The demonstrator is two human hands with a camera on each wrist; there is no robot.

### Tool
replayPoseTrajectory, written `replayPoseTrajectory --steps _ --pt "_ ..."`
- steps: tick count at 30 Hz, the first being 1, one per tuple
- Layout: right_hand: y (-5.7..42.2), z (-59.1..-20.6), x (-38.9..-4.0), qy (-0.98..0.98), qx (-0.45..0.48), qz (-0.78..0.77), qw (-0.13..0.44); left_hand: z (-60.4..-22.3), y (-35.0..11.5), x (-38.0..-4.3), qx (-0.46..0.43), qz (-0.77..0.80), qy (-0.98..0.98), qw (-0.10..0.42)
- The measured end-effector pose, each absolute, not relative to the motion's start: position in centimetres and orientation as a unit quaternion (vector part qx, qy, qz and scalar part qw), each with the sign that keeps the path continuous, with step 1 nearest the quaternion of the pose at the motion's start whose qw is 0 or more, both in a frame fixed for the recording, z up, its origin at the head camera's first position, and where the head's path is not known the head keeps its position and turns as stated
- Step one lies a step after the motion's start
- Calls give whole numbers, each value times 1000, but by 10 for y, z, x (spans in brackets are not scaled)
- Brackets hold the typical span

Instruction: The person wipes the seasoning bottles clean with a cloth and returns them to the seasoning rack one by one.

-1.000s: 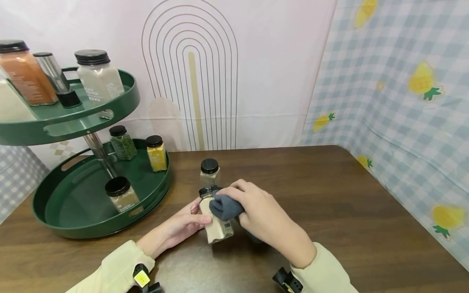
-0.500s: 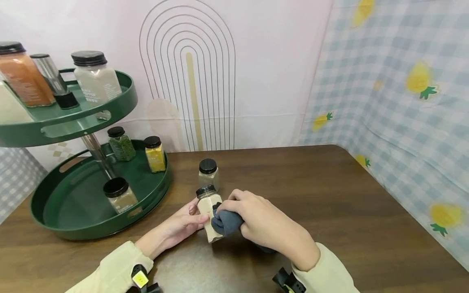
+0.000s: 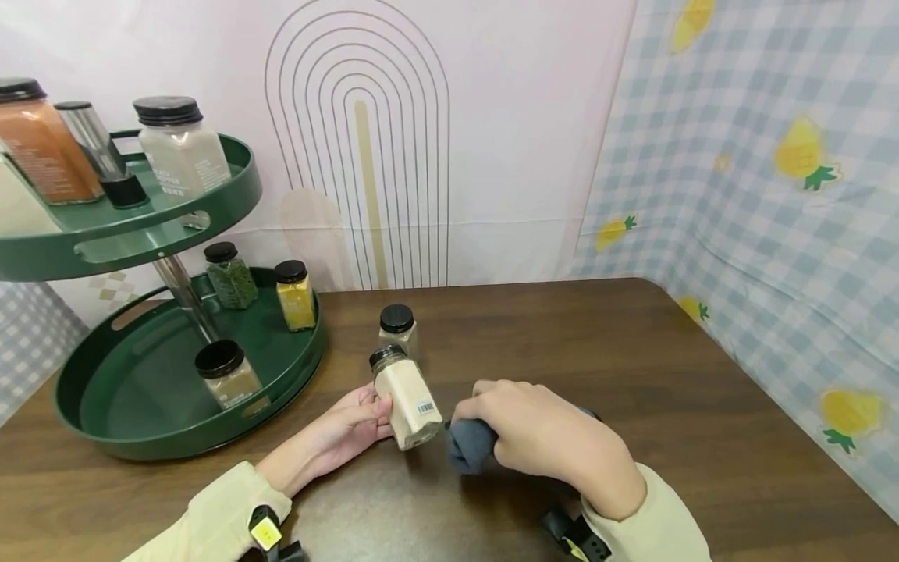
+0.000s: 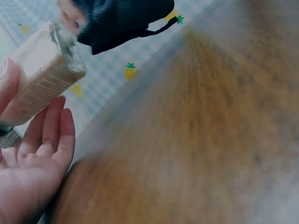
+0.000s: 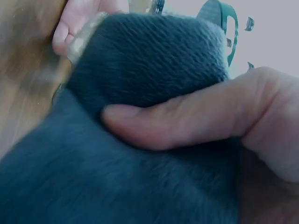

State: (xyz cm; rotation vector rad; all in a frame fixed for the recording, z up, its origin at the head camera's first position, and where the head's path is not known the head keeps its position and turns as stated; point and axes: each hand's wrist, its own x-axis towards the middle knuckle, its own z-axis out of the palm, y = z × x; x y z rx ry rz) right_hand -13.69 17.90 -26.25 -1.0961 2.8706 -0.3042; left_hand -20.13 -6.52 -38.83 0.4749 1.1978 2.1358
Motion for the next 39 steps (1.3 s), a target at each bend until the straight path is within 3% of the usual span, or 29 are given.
replayPoseTrajectory --steps 6,20,28,39 --pt "171 -267 -143 929 -331 -143 -86 -389 -68 -203 198 834 374 355" --pt "148 -289 -147 907 -342 -180 -171 -391 -61 -196 230 808 398 369" --pt "154 -284 -140 907 -380 -124 -135 -390 -61 -196 195 821 396 362" --pt "168 -272 -137 921 -375 -104 5 -390 -65 -198 135 872 347 318"
